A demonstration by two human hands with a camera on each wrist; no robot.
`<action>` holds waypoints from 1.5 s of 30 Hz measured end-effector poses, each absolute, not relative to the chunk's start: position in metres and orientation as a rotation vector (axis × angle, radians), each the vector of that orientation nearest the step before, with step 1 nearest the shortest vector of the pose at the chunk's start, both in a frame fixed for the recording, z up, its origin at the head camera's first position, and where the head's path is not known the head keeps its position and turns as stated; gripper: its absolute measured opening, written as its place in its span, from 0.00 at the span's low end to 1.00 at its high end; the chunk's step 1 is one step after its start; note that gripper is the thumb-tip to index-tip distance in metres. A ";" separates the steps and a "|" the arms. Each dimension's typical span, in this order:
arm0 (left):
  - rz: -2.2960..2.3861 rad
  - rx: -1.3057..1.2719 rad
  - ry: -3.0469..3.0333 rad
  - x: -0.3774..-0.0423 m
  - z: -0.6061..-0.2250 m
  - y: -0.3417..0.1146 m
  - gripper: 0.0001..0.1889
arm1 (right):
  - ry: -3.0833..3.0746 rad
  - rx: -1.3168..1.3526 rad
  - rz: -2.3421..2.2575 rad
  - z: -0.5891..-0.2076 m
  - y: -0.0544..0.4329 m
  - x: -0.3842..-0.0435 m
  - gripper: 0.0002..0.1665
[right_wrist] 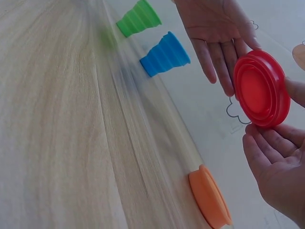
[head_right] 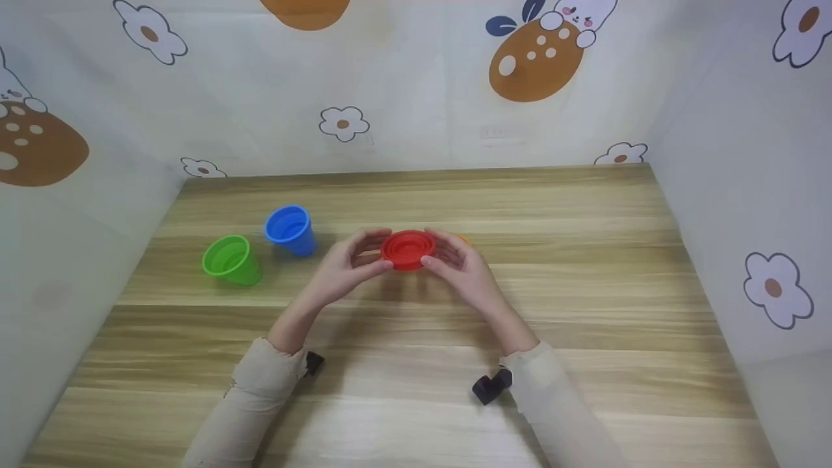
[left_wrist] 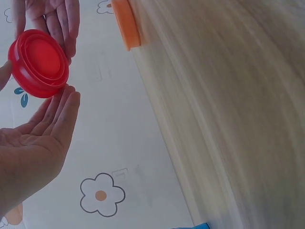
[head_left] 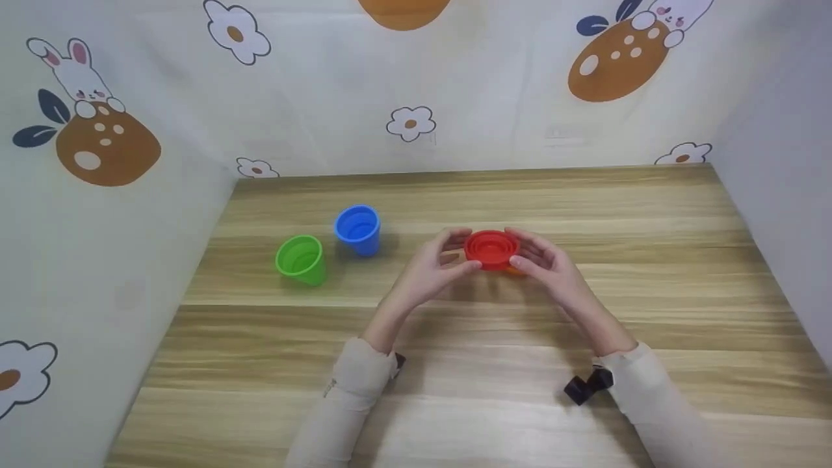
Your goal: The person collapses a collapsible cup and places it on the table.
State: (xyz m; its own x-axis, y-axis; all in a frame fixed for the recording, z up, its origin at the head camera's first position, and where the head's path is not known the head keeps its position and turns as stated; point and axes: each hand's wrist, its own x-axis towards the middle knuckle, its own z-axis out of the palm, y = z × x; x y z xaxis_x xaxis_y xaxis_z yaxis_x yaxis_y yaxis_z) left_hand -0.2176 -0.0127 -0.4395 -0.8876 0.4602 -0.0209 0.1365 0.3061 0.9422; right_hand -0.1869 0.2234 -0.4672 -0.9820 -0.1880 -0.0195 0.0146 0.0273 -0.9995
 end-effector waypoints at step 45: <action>1.476 0.586 2.380 -0.222 -0.445 -0.014 0.33 | 2.236 -0.338 -2.036 -0.480 0.223 -0.195 0.37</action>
